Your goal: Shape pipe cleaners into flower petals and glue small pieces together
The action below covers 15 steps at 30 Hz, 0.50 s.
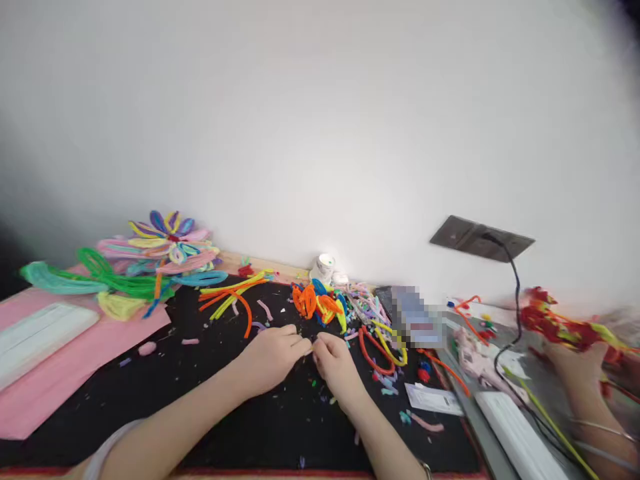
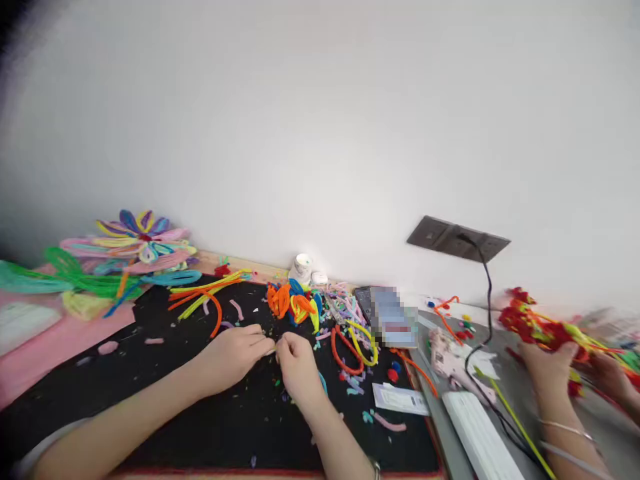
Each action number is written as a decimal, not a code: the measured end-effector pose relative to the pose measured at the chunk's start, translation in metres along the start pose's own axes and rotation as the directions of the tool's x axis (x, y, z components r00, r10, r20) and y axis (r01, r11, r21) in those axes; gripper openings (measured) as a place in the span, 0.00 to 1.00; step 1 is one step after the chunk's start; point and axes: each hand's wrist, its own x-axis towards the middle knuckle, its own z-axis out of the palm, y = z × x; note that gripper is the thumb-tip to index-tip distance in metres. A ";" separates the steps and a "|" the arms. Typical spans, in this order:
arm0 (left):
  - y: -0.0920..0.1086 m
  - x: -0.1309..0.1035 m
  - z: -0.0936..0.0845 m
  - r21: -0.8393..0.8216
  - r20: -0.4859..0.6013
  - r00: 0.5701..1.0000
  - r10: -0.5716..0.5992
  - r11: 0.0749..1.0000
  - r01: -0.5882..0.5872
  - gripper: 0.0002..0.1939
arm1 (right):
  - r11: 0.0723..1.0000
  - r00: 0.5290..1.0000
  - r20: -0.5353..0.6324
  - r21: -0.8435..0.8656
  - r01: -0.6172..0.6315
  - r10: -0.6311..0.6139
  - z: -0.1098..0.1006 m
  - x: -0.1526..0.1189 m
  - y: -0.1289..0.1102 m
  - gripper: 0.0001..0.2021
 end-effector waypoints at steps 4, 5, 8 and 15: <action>0.002 0.002 -0.007 -0.284 -0.007 0.995 -0.103 0.954 0.097 0.17 | 1.000 1.000 0.000 -0.007 0.019 -0.019 -0.002 0.000 -0.007 0.19; 0.002 0.002 -0.008 -0.428 0.016 0.990 -0.140 0.894 0.133 0.18 | 0.999 0.999 0.000 -0.021 0.039 -0.039 -0.004 -0.001 -0.011 0.18; 0.003 0.003 -0.008 -0.846 0.170 0.972 -0.161 0.482 0.227 0.19 | 0.965 0.974 -0.014 -0.143 0.222 -0.226 -0.008 -0.006 -0.026 0.17; 0.006 0.000 -0.009 -0.926 0.191 0.971 -0.143 0.303 0.227 0.21 | 0.939 0.945 -0.039 -0.131 0.318 -0.325 -0.011 -0.010 -0.035 0.16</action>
